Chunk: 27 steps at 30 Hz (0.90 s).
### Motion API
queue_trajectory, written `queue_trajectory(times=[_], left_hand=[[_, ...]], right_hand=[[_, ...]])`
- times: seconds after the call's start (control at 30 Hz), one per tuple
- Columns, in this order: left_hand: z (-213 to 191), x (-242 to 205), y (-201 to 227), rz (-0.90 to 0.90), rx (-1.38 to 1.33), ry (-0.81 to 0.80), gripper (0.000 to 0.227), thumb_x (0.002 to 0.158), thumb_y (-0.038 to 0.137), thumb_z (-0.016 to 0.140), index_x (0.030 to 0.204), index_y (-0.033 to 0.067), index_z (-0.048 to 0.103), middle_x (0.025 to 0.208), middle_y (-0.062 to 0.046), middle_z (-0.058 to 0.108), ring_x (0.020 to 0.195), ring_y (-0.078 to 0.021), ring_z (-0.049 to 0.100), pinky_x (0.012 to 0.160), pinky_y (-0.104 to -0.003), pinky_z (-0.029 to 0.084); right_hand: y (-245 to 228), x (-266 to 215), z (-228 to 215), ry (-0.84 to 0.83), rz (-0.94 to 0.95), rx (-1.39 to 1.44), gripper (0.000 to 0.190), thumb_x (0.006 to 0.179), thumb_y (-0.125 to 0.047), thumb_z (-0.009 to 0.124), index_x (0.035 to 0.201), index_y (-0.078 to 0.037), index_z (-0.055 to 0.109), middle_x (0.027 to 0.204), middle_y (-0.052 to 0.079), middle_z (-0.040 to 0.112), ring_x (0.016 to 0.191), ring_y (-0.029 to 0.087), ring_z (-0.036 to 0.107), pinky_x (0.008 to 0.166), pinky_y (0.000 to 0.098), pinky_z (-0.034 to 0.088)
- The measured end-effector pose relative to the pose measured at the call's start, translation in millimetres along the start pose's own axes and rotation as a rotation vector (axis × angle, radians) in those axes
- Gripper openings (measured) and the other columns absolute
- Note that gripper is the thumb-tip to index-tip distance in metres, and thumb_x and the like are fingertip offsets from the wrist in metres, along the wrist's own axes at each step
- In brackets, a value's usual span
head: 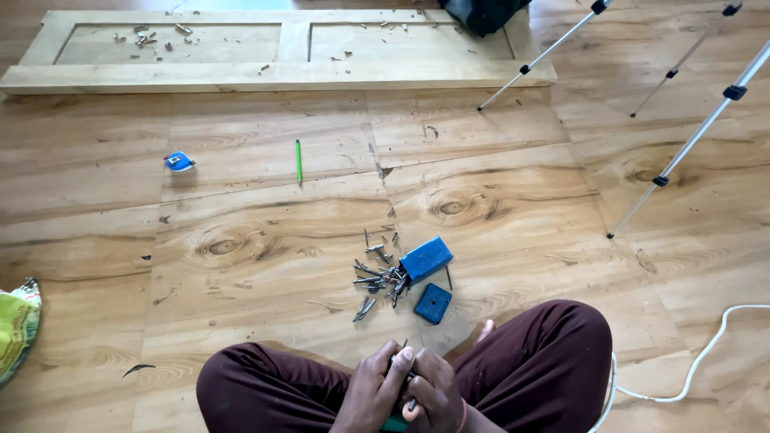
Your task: The person inserts a drill bit into a power drill and tightens the chuck before setting it aside. They then sort through a pile of screws and nails on the floor, placing them into a blue plastic container.
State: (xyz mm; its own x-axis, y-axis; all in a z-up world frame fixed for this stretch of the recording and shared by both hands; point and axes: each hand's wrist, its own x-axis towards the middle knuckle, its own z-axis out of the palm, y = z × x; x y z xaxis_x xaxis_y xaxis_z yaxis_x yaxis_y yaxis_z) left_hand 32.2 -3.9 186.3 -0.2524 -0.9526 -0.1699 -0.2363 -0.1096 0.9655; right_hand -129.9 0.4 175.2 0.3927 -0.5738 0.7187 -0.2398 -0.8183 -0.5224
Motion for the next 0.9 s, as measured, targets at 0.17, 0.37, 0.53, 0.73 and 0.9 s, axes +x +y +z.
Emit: queue_trajectory(times=[0.17,0.37,0.53,0.73,0.9], left_hand=[[2.9,-6.5,-4.6,-0.091,-0.023,-0.007,0.038,0.102,0.038,0.053,0.087,0.0031,0.06,0.064,-0.012,0.066,0.059,-0.0185,0.068,0.055,-0.034,0.052],[-1.3,-8.0,-13.6,-0.042,0.035,0.06,0.036,0.102,0.036,0.055,0.088,0.0027,0.061,0.063,-0.011,0.065,0.056,-0.0186,0.068,0.053,-0.034,0.052],[-2.7,0.6,-13.2,-0.104,-0.045,0.061,0.036,0.101,0.036,0.053,0.088,0.0038,0.062,0.063,-0.011,0.064,0.054,-0.0204,0.066,0.051,-0.035,0.051],[-3.8,-0.6,-7.2,-0.08,0.01,0.049,0.044,0.104,0.04,0.047,0.083,0.0028,0.057,0.059,-0.01,0.061,0.052,-0.0182,0.065,0.051,-0.034,0.049],[-2.5,3.6,-7.1,-0.121,-0.003,0.053,0.045,0.103,0.041,0.047,0.081,0.0037,0.057,0.057,-0.01,0.062,0.051,-0.0192,0.065,0.051,-0.035,0.049]], right_hand=[[8.4,-64.2,55.3,0.415,0.474,0.482,0.045,0.11,-0.038,0.046,0.079,-0.006,0.046,0.068,0.005,0.047,0.055,0.014,0.04,0.054,0.0316,0.031],[-19.4,-16.8,25.6,0.159,0.577,0.741,0.045,0.11,-0.043,0.045,0.094,-0.001,0.052,0.079,0.003,0.047,0.067,0.012,0.043,0.06,0.0316,0.038],[-15.8,-1.8,14.7,0.063,0.768,0.657,0.049,0.104,-0.047,0.044,0.102,0.0,0.06,0.072,0.002,0.05,0.063,0.012,0.048,0.057,0.0294,0.039],[-4.0,-26.9,19.5,0.083,0.543,0.492,0.048,0.114,-0.041,0.043,0.091,0.0,0.053,0.079,0.006,0.047,0.07,0.016,0.046,0.065,0.0308,0.039],[-10.3,-7.6,13.2,0.058,0.589,0.532,0.046,0.111,-0.038,0.042,0.096,0.002,0.057,0.081,0.01,0.053,0.072,0.019,0.052,0.066,0.0335,0.043]])
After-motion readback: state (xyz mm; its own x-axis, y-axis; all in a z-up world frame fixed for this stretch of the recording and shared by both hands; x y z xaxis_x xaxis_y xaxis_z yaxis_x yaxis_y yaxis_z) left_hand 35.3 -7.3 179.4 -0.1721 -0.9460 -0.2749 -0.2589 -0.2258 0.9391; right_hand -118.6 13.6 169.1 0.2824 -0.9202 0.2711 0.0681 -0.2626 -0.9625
